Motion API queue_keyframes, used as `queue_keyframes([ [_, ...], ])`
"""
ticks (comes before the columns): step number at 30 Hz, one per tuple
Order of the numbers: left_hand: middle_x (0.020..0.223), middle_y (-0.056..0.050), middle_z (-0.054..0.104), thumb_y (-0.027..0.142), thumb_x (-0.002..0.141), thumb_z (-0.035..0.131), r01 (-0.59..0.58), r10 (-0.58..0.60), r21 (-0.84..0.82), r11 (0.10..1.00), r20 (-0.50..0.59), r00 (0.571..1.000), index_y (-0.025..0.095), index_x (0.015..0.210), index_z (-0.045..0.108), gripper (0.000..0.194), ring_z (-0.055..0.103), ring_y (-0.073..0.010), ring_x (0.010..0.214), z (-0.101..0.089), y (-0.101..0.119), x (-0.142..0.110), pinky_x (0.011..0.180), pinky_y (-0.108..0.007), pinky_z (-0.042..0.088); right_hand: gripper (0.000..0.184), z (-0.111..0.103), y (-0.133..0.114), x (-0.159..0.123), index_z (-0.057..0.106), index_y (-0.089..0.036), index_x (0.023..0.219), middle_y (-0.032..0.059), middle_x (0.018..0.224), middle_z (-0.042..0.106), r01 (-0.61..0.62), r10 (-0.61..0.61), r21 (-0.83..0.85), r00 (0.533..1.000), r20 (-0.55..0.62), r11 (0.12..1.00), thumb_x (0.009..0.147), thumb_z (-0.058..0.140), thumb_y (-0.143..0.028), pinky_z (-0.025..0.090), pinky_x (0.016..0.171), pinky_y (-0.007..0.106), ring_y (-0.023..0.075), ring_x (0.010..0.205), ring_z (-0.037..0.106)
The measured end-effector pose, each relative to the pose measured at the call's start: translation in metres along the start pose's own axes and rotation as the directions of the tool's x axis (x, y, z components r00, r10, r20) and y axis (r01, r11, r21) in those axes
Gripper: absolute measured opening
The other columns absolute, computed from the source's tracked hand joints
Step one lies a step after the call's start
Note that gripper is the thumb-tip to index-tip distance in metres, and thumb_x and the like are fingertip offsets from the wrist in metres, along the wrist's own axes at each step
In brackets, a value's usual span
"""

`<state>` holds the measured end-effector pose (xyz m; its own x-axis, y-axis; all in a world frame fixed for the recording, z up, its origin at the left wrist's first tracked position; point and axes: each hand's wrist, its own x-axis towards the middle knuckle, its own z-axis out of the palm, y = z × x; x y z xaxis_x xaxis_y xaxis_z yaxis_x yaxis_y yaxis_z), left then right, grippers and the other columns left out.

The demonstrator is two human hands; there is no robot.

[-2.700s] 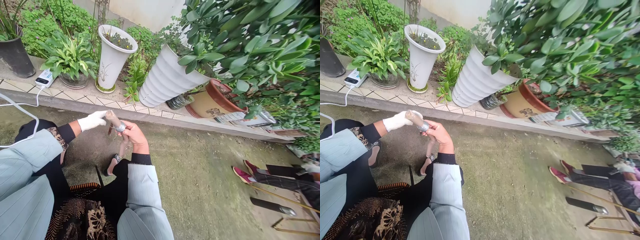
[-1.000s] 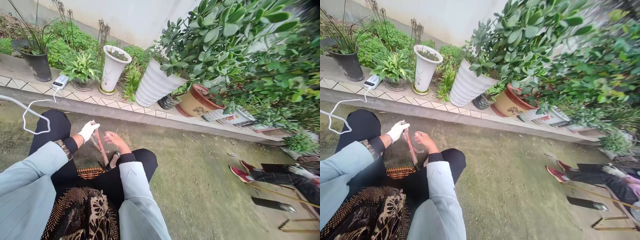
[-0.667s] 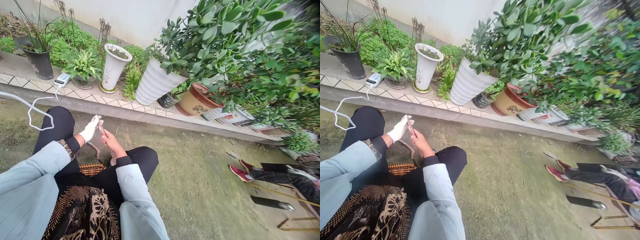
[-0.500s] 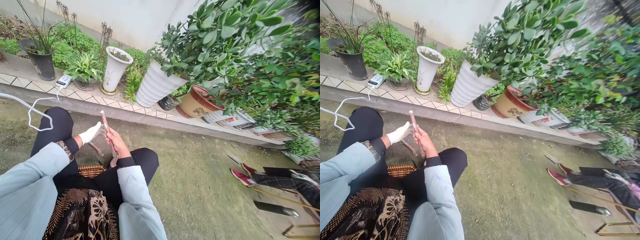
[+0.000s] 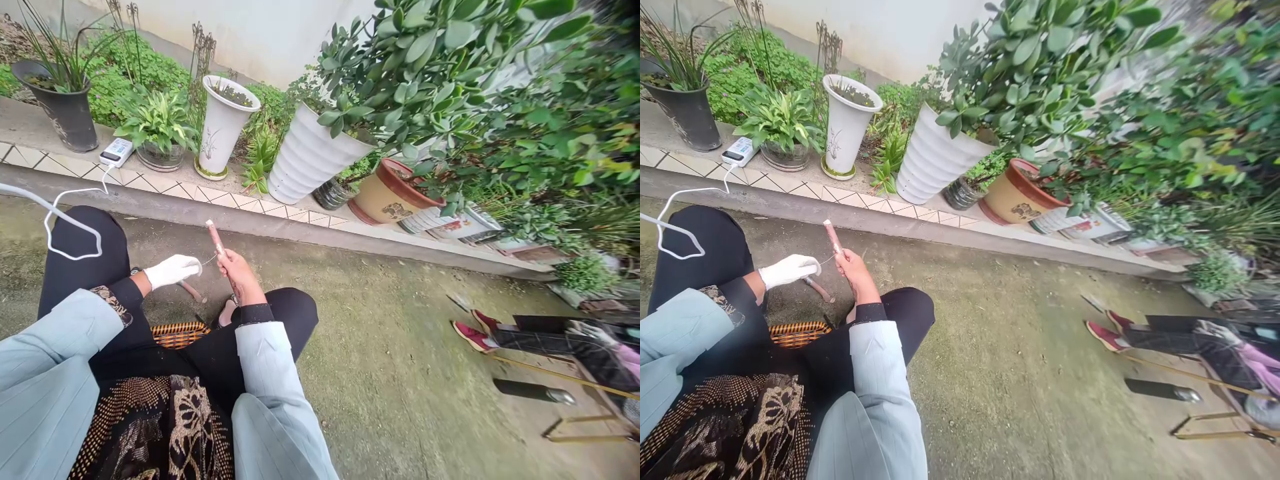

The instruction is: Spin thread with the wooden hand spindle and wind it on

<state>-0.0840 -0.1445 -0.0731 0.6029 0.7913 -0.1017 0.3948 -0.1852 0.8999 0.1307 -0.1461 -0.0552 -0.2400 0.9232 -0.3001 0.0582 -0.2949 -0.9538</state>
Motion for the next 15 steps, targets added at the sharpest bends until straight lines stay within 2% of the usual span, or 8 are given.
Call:
queue_keyframes([
  [2, 0.080, -0.002, 0.067, 0.041, 0.085, 0.047, -0.027, 0.027, 0.088, 0.996, 0.007, 1.000, 0.019, 0.084, 0.067, 0.030, 0.055, -0.0159, 0.070, 0.001, -0.001, -0.004, 0.068, -0.022, 0.041, 0.024, -0.003, 0.003, 0.001, 0.056, -0.018, 0.092, -0.0058, 0.061, 0.045, 0.014, -0.029, -0.176, 0.996, -0.082, 0.984, 0.082, 0.054, -0.040, 0.032, 0.048, 0.020, 0.0070, 0.049, 0.038],
  [4, 0.080, -0.002, 0.068, 0.041, 0.086, 0.046, -0.045, 0.040, 0.186, 0.982, 0.032, 0.999, 0.021, 0.085, 0.068, 0.030, 0.057, -0.0165, 0.071, 0.002, -0.003, -0.006, 0.070, -0.022, 0.040, 0.019, -0.007, 0.004, 0.002, 0.057, -0.019, 0.090, -0.0024, 0.066, 0.052, -0.008, -0.067, -0.432, 0.985, -0.158, 0.902, 0.086, 0.049, -0.035, 0.036, 0.054, 0.022, 0.0097, 0.055, 0.045],
  [5, 0.079, -0.002, 0.068, 0.041, 0.086, 0.047, -0.056, 0.049, 0.241, 0.969, 0.035, 0.998, 0.022, 0.084, 0.069, 0.029, 0.057, -0.0169, 0.070, 0.002, -0.005, -0.006, 0.069, -0.023, 0.040, 0.018, -0.007, 0.005, 0.002, 0.059, -0.019, 0.092, 0.0005, 0.072, 0.058, -0.042, -0.079, -0.579, 0.980, -0.181, 0.814, 0.088, 0.047, -0.033, 0.039, 0.059, 0.024, 0.0118, 0.062, 0.051],
  [7, 0.080, -0.004, 0.069, 0.039, 0.084, 0.050, -0.083, 0.083, 0.334, 0.939, 0.014, 0.996, 0.023, 0.082, 0.070, 0.026, 0.058, -0.0183, 0.072, 0.002, -0.009, -0.006, 0.070, -0.023, 0.040, 0.019, -0.005, 0.009, 0.003, 0.060, -0.020, 0.100, 0.0081, 0.089, 0.066, -0.118, -0.033, -0.824, 0.986, -0.163, 0.554, 0.090, 0.048, -0.030, 0.041, 0.068, 0.028, 0.0174, 0.079, 0.058],
  [9, 0.085, -0.006, 0.071, 0.037, 0.081, 0.054, -0.119, 0.135, 0.370, 0.921, -0.016, 0.991, 0.023, 0.082, 0.071, 0.022, 0.060, -0.0200, 0.078, 0.002, -0.014, -0.004, 0.074, -0.024, 0.041, 0.021, 0.004, 0.014, 0.004, 0.062, -0.020, 0.105, 0.0137, 0.101, 0.068, -0.117, 0.096, -0.933, 0.991, -0.089, 0.341, 0.090, 0.051, -0.028, 0.042, 0.074, 0.031, 0.0220, 0.090, 0.061],
  [10, 0.088, -0.006, 0.072, 0.036, 0.080, 0.056, -0.138, 0.158, 0.368, 0.919, -0.024, 0.987, 0.023, 0.082, 0.072, 0.021, 0.061, -0.0206, 0.082, 0.003, -0.015, -0.003, 0.076, -0.024, 0.041, 0.019, 0.010, 0.018, 0.004, 0.064, -0.020, 0.103, 0.0143, 0.101, 0.068, -0.083, 0.168, -0.952, 0.985, -0.034, 0.296, 0.087, 0.055, -0.027, 0.042, 0.075, 0.031, 0.0231, 0.091, 0.062],
  [13, 0.092, -0.006, 0.073, 0.034, 0.077, 0.059, -0.168, 0.178, 0.330, 0.929, -0.001, 0.984, 0.023, 0.083, 0.072, 0.018, 0.062, -0.0216, 0.088, 0.003, -0.018, 0.001, 0.081, -0.025, 0.042, 0.012, 0.028, 0.026, 0.002, 0.070, -0.021, 0.086, 0.0072, 0.083, 0.071, 0.040, 0.308, -0.945, 0.940, 0.146, 0.325, 0.074, 0.070, -0.026, 0.041, 0.071, 0.028, 0.0206, 0.081, 0.063],
  [15, 0.093, -0.006, 0.073, 0.033, 0.076, 0.059, -0.152, 0.162, 0.295, 0.943, -0.010, 0.987, 0.023, 0.080, 0.072, 0.017, 0.061, -0.0217, 0.088, 0.002, -0.018, 0.003, 0.082, -0.025, 0.043, 0.010, 0.032, 0.026, -0.002, 0.071, -0.022, 0.082, 0.0009, 0.068, 0.068, 0.151, 0.382, -0.896, 0.866, 0.323, 0.417, 0.073, 0.071, -0.026, 0.039, 0.065, 0.025, 0.0160, 0.070, 0.060],
])
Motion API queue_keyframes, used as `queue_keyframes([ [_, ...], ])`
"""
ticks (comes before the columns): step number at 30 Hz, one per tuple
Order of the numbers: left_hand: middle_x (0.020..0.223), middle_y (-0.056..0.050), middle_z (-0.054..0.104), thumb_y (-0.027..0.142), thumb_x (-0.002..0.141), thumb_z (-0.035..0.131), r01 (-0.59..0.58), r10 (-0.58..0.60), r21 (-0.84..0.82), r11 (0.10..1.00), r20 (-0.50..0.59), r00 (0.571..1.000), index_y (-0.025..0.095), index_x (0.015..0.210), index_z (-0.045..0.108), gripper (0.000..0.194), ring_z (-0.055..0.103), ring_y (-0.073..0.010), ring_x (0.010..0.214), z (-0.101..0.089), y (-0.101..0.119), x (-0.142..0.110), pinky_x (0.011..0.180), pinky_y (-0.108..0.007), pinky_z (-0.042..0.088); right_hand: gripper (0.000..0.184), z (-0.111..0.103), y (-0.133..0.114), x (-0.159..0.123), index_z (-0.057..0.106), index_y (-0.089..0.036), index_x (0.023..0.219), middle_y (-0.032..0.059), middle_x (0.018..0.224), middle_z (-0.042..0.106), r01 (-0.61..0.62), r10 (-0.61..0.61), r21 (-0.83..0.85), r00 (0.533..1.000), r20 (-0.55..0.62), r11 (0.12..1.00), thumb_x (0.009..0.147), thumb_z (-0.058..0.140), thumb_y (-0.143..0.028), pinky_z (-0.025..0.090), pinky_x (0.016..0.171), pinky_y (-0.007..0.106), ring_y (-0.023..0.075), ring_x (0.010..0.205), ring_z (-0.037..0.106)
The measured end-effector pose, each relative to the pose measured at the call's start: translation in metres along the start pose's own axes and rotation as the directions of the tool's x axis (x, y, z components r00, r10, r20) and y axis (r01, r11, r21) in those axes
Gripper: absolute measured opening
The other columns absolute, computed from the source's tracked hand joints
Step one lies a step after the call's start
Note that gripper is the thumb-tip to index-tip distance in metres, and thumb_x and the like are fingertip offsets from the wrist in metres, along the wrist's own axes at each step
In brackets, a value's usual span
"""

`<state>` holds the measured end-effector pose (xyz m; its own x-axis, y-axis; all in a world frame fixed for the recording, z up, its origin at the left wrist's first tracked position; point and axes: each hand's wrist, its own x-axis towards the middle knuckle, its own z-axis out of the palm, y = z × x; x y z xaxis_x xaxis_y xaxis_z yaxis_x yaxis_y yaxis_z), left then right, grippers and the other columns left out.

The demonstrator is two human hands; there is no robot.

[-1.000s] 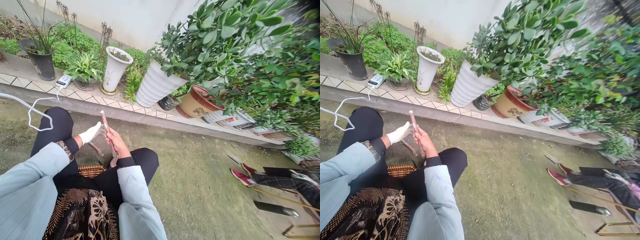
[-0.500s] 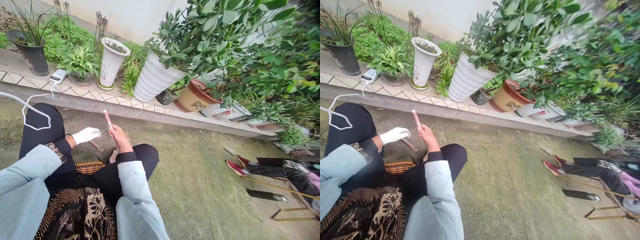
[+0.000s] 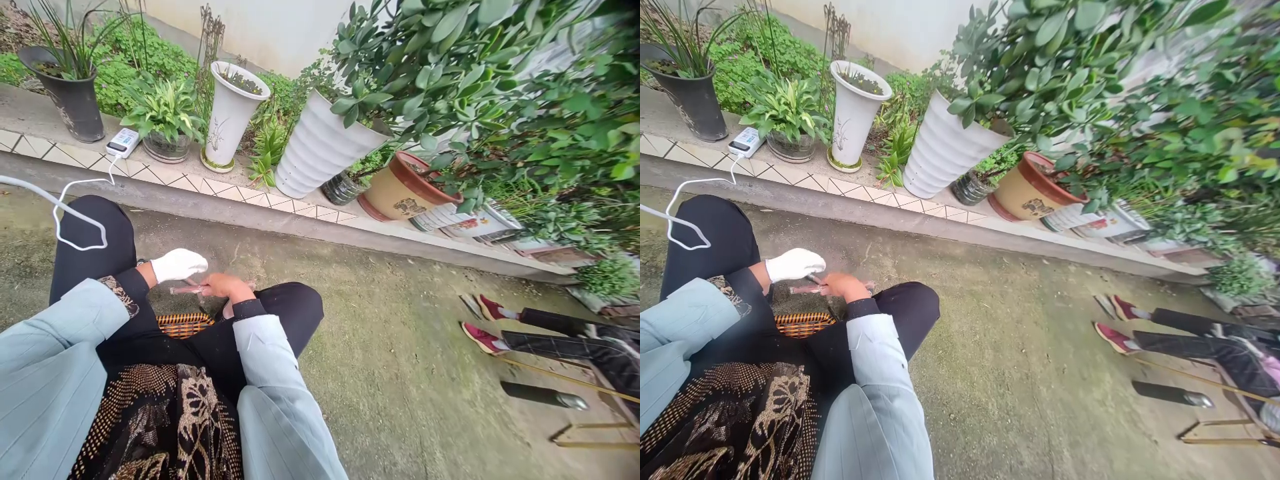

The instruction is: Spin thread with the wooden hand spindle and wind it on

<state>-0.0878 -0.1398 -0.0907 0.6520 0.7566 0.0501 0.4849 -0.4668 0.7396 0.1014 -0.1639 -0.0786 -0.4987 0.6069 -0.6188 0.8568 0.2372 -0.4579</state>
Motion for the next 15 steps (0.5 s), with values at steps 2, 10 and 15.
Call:
queue_keyframes([
  [2, 0.089, -0.005, 0.071, 0.033, 0.076, 0.058, 0.043, -0.044, -0.048, 0.998, -0.029, 0.999, 0.021, 0.077, 0.071, 0.017, 0.061, -0.0204, 0.083, -0.002, -0.001, 0.003, 0.078, -0.025, 0.043, 0.011, -0.005, 0.000, -0.009, 0.070, -0.020, 0.084, -0.0027, 0.063, 0.063, 0.178, -0.188, 0.116, 0.978, 0.086, 0.977, 0.077, 0.064, -0.026, 0.036, 0.062, 0.023, 0.0123, 0.063, 0.055],
  [10, 0.061, 0.000, 0.057, 0.037, 0.078, 0.057, 0.071, -0.021, -0.374, 0.925, 0.137, 0.990, 0.018, 0.072, 0.066, 0.022, 0.044, -0.0116, 0.053, 0.003, -0.005, 0.009, 0.055, -0.022, 0.035, 0.019, -0.028, 0.019, -0.034, 0.060, -0.016, 0.080, -0.0023, 0.066, 0.056, 0.263, -0.009, 0.496, 0.890, -0.457, 0.827, 0.083, 0.051, -0.033, 0.036, 0.056, 0.022, 0.0096, 0.056, 0.045],
  [15, 0.061, 0.001, 0.057, 0.033, 0.079, 0.055, 0.056, 0.001, -0.321, 0.945, 0.176, 0.984, 0.018, 0.068, 0.064, 0.021, 0.044, -0.0120, 0.056, 0.015, 0.000, 0.003, 0.058, -0.022, 0.034, 0.020, -0.020, 0.019, -0.015, 0.065, -0.018, 0.093, 0.0083, 0.085, 0.068, -0.153, 0.251, 0.221, 0.803, -0.540, 0.963, 0.088, 0.052, -0.033, 0.041, 0.069, 0.027, 0.0183, 0.076, 0.059],
])
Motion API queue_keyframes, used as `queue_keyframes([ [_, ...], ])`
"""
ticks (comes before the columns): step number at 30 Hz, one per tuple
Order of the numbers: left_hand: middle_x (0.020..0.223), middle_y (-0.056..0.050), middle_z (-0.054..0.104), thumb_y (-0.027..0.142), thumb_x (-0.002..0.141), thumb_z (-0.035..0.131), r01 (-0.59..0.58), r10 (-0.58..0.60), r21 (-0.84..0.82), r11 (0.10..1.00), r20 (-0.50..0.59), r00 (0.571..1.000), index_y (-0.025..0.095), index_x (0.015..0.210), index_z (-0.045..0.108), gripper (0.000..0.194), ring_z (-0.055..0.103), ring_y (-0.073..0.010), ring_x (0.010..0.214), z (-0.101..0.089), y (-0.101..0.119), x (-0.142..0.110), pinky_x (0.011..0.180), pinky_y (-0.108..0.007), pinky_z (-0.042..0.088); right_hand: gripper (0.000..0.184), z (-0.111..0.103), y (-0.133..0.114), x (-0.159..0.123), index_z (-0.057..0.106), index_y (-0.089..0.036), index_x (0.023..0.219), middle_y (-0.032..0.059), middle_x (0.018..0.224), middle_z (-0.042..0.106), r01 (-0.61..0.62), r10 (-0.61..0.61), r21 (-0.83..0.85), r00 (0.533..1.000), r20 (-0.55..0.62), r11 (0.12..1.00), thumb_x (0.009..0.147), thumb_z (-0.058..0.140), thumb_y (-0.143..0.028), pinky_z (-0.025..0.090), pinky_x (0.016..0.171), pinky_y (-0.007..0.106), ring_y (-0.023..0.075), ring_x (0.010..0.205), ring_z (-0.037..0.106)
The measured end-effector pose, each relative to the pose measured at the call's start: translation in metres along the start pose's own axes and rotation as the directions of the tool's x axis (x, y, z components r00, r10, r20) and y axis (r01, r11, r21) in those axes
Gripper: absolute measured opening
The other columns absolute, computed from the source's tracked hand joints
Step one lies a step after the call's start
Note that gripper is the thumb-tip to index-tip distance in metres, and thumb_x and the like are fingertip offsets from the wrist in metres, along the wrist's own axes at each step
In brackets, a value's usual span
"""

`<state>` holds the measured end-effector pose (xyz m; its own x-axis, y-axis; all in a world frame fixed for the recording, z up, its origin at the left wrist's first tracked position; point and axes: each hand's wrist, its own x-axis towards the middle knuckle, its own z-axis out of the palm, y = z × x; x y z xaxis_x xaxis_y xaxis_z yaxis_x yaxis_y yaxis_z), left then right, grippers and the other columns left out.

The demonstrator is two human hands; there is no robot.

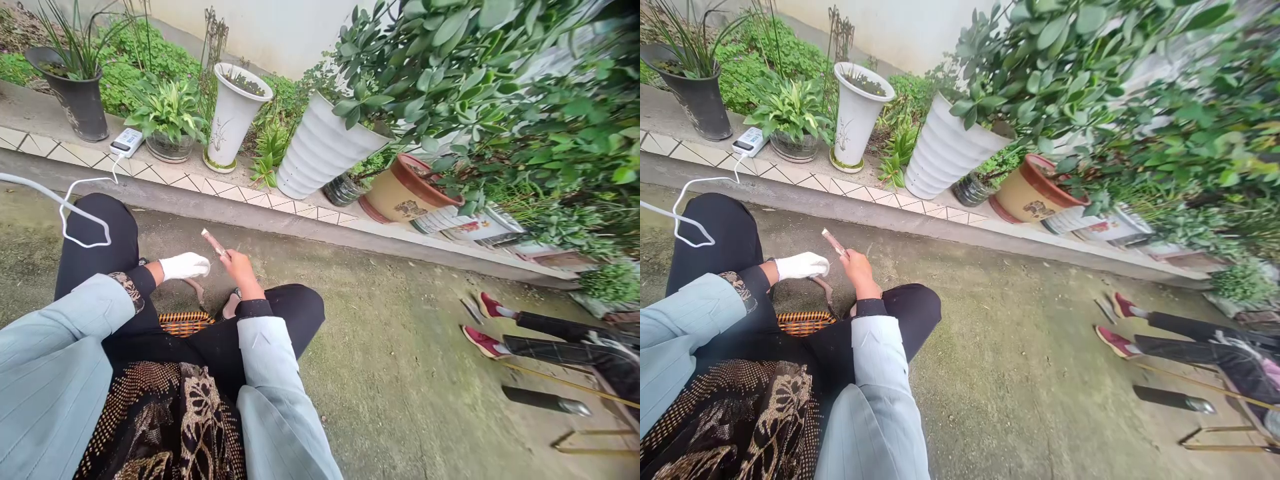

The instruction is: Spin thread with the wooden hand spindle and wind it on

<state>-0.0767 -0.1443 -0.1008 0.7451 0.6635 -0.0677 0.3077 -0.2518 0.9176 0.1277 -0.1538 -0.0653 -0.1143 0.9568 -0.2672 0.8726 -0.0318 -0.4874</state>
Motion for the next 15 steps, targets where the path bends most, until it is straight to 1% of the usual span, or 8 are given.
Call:
queue_keyframes([
  [4, 0.058, 0.002, 0.053, 0.031, 0.077, 0.056, 0.003, -0.006, 0.123, 0.992, 0.027, 1.000, 0.019, 0.061, 0.060, 0.021, 0.040, -0.0116, 0.054, -0.002, 0.008, -0.002, 0.057, -0.023, 0.029, 0.024, 0.009, -0.009, 0.001, 0.069, -0.017, 0.100, 0.0179, 0.102, 0.068, -0.015, 0.070, -0.259, 0.976, 0.204, 0.966, 0.090, 0.052, -0.032, 0.042, 0.077, 0.032, 0.0250, 0.094, 0.063],
  [7, 0.055, 0.002, 0.051, 0.031, 0.075, 0.059, -0.010, 0.010, 0.163, 0.987, 0.000, 1.000, 0.019, 0.058, 0.059, 0.021, 0.037, -0.0116, 0.052, -0.010, 0.014, -0.003, 0.056, -0.025, 0.027, 0.011, 0.010, -0.015, -0.005, 0.073, -0.018, 0.082, 0.0114, 0.081, 0.070, 0.047, 0.061, -0.254, 0.915, 0.400, 0.966, 0.080, 0.066, -0.026, 0.043, 0.070, 0.030, 0.0216, 0.077, 0.064],
  [8, 0.055, 0.002, 0.051, 0.031, 0.074, 0.059, -0.013, 0.011, 0.152, 0.988, 0.013, 1.000, 0.019, 0.059, 0.059, 0.020, 0.038, -0.0117, 0.053, -0.013, 0.015, -0.003, 0.056, -0.025, 0.027, 0.008, 0.008, -0.016, -0.008, 0.073, -0.018, 0.078, 0.0071, 0.070, 0.068, 0.068, 0.050, -0.216, 0.866, 0.497, 0.974, 0.076, 0.069, -0.026, 0.042, 0.065, 0.028, 0.0187, 0.068, 0.062],
  [10, 0.057, 0.002, 0.053, 0.032, 0.075, 0.059, -0.009, 0.003, 0.095, 0.995, 0.057, 0.998, 0.019, 0.061, 0.061, 0.019, 0.041, -0.0119, 0.054, -0.016, 0.016, -0.003, 0.057, -0.024, 0.030, 0.010, 0.000, -0.015, -0.015, 0.073, -0.019, 0.078, -0.0003, 0.055, 0.061, 0.107, -0.045, -0.042, 0.697, 0.716, 0.993, 0.074, 0.071, -0.028, 0.040, 0.057, 0.025, 0.0131, 0.054, 0.054],
  [11, 0.058, 0.002, 0.054, 0.033, 0.075, 0.058, 0.000, -0.003, 0.050, 0.999, 0.078, 0.997, 0.019, 0.063, 0.062, 0.019, 0.042, -0.0120, 0.055, -0.016, 0.016, -0.002, 0.057, -0.024, 0.031, 0.014, -0.006, -0.012, -0.018, 0.073, -0.019, 0.081, -0.0025, 0.053, 0.058, 0.102, -0.134, 0.091, 0.599, 0.789, 0.991, 0.074, 0.069, -0.030, 0.039, 0.054, 0.023, 0.0110, 0.051, 0.051],
  [12, 0.059, 0.002, 0.054, 0.035, 0.076, 0.058, 0.013, -0.013, -0.005, 1.000, 0.079, 0.997, 0.019, 0.064, 0.062, 0.021, 0.043, -0.0121, 0.055, -0.016, 0.015, -0.001, 0.056, -0.023, 0.032, 0.018, -0.013, -0.008, -0.020, 0.072, -0.018, 0.084, -0.0034, 0.055, 0.058, 0.094, -0.255, 0.245, 0.557, 0.790, 0.965, 0.074, 0.068, -0.032, 0.038, 0.053, 0.022, 0.0097, 0.051, 0.049],
  [13, 0.059, 0.001, 0.055, 0.037, 0.077, 0.057, 0.028, -0.024, -0.064, 0.998, 0.065, 0.998, 0.018, 0.066, 0.063, 0.023, 0.044, -0.0122, 0.054, -0.015, 0.014, 0.000, 0.055, -0.023, 0.033, 0.022, -0.019, -0.004, -0.021, 0.071, -0.016, 0.085, -0.0030, 0.059, 0.059, 0.091, -0.363, 0.388, 0.588, 0.722, 0.917, 0.075, 0.067, -0.036, 0.038, 0.053, 0.021, 0.0091, 0.052, 0.049],
  [15, 0.056, 0.001, 0.054, 0.041, 0.078, 0.056, 0.046, -0.042, -0.162, 0.986, 0.031, 0.999, 0.017, 0.071, 0.065, 0.026, 0.044, -0.0123, 0.051, -0.012, 0.011, 0.001, 0.051, -0.023, 0.033, 0.029, -0.030, 0.007, -0.020, 0.068, -0.014, 0.085, -0.0014, 0.065, 0.060, 0.094, -0.386, 0.588, 0.835, 0.393, 0.803, 0.079, 0.061, -0.042, 0.038, 0.053, 0.020, 0.0081, 0.053, 0.047],
])
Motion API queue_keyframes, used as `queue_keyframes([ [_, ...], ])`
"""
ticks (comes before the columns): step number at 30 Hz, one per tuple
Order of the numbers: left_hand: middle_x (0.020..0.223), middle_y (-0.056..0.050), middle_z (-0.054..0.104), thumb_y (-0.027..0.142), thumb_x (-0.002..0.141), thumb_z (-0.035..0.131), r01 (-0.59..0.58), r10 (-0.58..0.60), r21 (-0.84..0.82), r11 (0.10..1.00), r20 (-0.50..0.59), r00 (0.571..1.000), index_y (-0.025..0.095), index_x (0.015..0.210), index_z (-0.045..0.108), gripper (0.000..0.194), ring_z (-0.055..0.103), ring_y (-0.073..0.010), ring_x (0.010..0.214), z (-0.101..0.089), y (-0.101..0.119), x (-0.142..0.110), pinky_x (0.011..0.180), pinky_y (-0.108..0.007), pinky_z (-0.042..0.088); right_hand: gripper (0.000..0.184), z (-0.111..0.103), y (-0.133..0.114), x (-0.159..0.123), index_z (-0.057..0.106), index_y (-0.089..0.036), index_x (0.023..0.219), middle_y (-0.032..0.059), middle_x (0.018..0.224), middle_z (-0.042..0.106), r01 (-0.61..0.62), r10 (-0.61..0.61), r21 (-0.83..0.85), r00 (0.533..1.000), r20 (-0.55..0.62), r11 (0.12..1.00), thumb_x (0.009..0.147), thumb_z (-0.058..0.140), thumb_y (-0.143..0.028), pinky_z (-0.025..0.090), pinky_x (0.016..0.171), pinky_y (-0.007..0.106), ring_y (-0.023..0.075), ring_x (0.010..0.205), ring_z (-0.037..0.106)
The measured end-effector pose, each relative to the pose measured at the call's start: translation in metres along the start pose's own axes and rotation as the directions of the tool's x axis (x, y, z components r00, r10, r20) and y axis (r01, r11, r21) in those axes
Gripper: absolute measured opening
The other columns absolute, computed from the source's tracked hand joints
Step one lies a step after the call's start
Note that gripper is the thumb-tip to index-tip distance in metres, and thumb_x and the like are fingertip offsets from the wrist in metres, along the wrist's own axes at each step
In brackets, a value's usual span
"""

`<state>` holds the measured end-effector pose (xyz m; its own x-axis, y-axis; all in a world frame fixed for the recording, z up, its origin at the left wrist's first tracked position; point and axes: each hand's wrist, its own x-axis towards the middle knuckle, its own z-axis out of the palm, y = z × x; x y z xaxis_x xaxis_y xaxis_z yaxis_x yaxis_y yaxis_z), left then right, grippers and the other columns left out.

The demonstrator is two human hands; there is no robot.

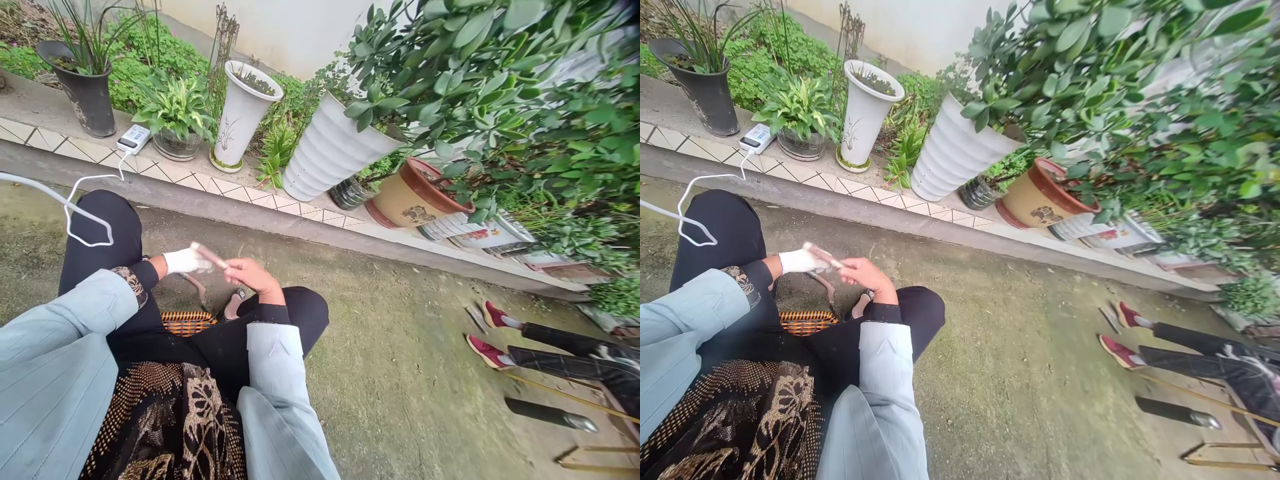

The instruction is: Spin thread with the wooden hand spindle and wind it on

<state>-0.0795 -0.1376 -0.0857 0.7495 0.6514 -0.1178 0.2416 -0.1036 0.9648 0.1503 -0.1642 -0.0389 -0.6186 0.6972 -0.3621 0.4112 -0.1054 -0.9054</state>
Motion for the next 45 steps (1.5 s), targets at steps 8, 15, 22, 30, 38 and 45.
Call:
queue_keyframes([
  [8, 0.071, 0.001, 0.060, 0.034, 0.086, 0.046, -0.083, 0.031, 0.307, 0.948, 0.172, 0.985, 0.016, 0.078, 0.063, 0.026, 0.048, -0.0104, 0.062, 0.006, 0.008, -0.004, 0.062, -0.020, 0.036, 0.023, -0.007, 0.018, 0.017, 0.068, -0.019, 0.098, 0.0075, 0.089, 0.070, -0.483, 0.149, -0.422, 0.774, -0.616, 0.767, 0.086, 0.055, -0.033, 0.043, 0.067, 0.025, 0.0165, 0.078, 0.061],
  [15, 0.066, 0.002, 0.057, 0.035, 0.087, 0.043, -0.069, 0.037, 0.550, 0.832, 0.070, 0.997, 0.016, 0.073, 0.061, 0.029, 0.045, -0.0113, 0.060, -0.006, 0.022, -0.006, 0.059, -0.022, 0.031, 0.026, 0.016, 0.009, 0.031, 0.072, -0.019, 0.103, 0.0142, 0.107, 0.070, -0.473, 0.365, -0.724, 0.875, -0.318, 0.502, 0.086, 0.058, -0.033, 0.043, 0.075, 0.027, 0.0220, 0.096, 0.065],
  [22, 0.082, -0.001, 0.066, 0.036, 0.086, 0.046, -0.136, 0.118, 0.439, 0.888, 0.069, 0.991, 0.015, 0.083, 0.063, 0.027, 0.055, -0.0132, 0.074, -0.013, 0.010, 0.002, 0.072, -0.021, 0.040, 0.018, 0.031, -0.006, 0.020, 0.071, -0.016, 0.082, -0.0018, 0.060, 0.062, -0.237, 0.362, -0.417, 0.897, 0.253, 0.878, 0.078, 0.062, -0.031, 0.038, 0.056, 0.022, 0.0092, 0.054, 0.050],
  [30, 0.051, 0.004, 0.043, 0.045, 0.086, 0.043, 0.095, -0.100, 0.067, 0.993, 0.073, 0.992, 0.013, 0.087, 0.062, 0.037, 0.037, -0.0094, 0.044, -0.003, -0.010, 0.009, 0.045, -0.022, 0.030, 0.027, -0.010, 0.004, 0.000, 0.061, -0.016, 0.086, -0.0008, 0.069, 0.059, 0.100, 0.010, 0.159, 0.816, -0.577, 0.982, 0.082, 0.054, -0.042, 0.037, 0.052, 0.020, 0.0070, 0.053, 0.045],
  [38, 0.066, -0.003, 0.062, 0.041, 0.084, 0.049, -0.080, 0.040, 0.323, 0.943, 0.130, 0.991, 0.015, 0.074, 0.065, 0.032, 0.048, -0.0121, 0.060, 0.001, 0.015, -0.006, 0.059, -0.023, 0.035, 0.023, -0.005, 0.020, 0.020, 0.067, -0.018, 0.101, 0.0113, 0.097, 0.070, -0.553, 0.182, -0.418, 0.733, -0.655, 0.721, 0.086, 0.056, -0.031, 0.042, 0.068, 0.027, 0.0194, 0.083, 0.062],
  [45, 0.076, 0.000, 0.065, 0.033, 0.085, 0.042, -0.073, 0.079, 0.562, 0.824, 0.013, 0.997, 0.016, 0.080, 0.063, 0.028, 0.054, -0.0126, 0.069, -0.020, 0.019, -0.006, 0.067, -0.021, 0.037, 0.019, 0.031, 0.013, 0.034, 0.073, -0.018, 0.092, 0.0035, 0.076, 0.069, -0.182, 0.289, -0.627, 0.955, 0.072, 0.757, 0.081, 0.062, -0.028, 0.036, 0.061, 0.023, 0.0127, 0.065, 0.056],
])
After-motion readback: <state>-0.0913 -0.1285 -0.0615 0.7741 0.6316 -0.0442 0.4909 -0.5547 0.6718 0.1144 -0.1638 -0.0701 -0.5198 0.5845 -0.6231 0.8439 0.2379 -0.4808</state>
